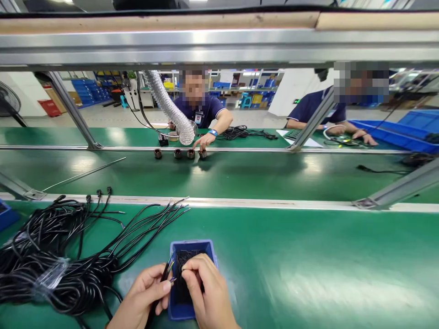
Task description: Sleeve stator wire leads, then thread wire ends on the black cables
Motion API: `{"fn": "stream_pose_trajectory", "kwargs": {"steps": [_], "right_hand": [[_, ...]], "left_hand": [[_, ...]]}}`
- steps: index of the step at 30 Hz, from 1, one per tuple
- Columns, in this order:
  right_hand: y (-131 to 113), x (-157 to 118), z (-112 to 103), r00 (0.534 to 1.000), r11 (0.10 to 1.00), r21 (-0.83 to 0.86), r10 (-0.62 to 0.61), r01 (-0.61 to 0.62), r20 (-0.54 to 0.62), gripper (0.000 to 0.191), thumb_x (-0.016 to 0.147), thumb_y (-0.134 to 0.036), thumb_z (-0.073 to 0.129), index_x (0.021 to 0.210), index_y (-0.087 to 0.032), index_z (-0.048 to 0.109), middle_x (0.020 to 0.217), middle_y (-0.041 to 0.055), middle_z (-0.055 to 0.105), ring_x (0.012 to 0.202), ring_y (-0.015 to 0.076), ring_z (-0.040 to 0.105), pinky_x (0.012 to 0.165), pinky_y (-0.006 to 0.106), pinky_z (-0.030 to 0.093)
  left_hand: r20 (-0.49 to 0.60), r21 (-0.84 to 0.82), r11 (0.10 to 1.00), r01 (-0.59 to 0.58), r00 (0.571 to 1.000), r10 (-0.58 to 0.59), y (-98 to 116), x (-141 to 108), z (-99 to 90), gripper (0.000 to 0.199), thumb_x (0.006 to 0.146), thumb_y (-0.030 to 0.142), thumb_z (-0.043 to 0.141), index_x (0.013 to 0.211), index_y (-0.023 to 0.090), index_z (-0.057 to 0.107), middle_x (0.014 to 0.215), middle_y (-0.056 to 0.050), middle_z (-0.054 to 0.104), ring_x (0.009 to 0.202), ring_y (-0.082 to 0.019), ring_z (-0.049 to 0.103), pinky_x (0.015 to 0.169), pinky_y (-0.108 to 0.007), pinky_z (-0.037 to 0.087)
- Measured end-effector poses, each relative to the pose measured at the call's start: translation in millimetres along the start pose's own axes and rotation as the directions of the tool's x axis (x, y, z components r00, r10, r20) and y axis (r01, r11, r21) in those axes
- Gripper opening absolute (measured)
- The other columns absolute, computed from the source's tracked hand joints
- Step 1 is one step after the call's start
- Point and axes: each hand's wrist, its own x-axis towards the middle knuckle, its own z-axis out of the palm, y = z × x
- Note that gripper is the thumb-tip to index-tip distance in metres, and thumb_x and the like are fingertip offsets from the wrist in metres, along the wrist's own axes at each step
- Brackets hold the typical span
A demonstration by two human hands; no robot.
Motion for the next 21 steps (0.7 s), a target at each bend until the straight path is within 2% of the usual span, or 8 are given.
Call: {"fn": "stream_pose_trajectory", "kwargs": {"steps": [9,15,21], "right_hand": [[-6.0,-0.6,4.8,0.995,0.999,0.051,-0.008,0.013,-0.096,0.011,0.094,-0.015,0.058,0.088,-0.023,0.063,0.075,-0.0021,0.066,0.064,0.0113,0.062,0.06,0.018,0.051],[-7.9,-0.5,4.5,0.992,0.999,0.027,-0.038,0.041,-0.121,0.012,0.093,-0.013,0.058,0.089,-0.022,0.063,0.075,-0.002,0.066,0.065,0.0108,0.063,0.061,0.018,0.051],[-8.1,-0.8,5.8,0.99,0.998,0.014,-0.058,0.06,-0.126,0.011,0.094,-0.013,0.057,0.089,-0.022,0.062,0.076,-0.0019,0.066,0.065,0.0111,0.062,0.06,0.019,0.051]], "left_hand": [[0.035,-0.009,1.0,-0.014,0.999,0.014,0.7,1.4,0.8,0.041,0.07,0.052,0.082,0.076,0.014,0.066,0.059,0.003,0.05,0.053,-0.01,0.047,0.047,-0.019,0.035],[0.035,-0.029,0.999,-0.03,0.999,0.031,2.9,-0.9,2.1,0.041,0.067,0.051,0.084,0.074,0.014,0.068,0.064,0.002,0.05,0.054,-0.009,0.049,0.047,-0.019,0.035],[0.036,-0.03,0.999,-0.043,0.998,0.045,1.2,-1.7,1.8,0.039,0.071,0.05,0.083,0.077,0.014,0.069,0.063,0.003,0.05,0.054,-0.009,0.049,0.047,-0.018,0.036]]}}
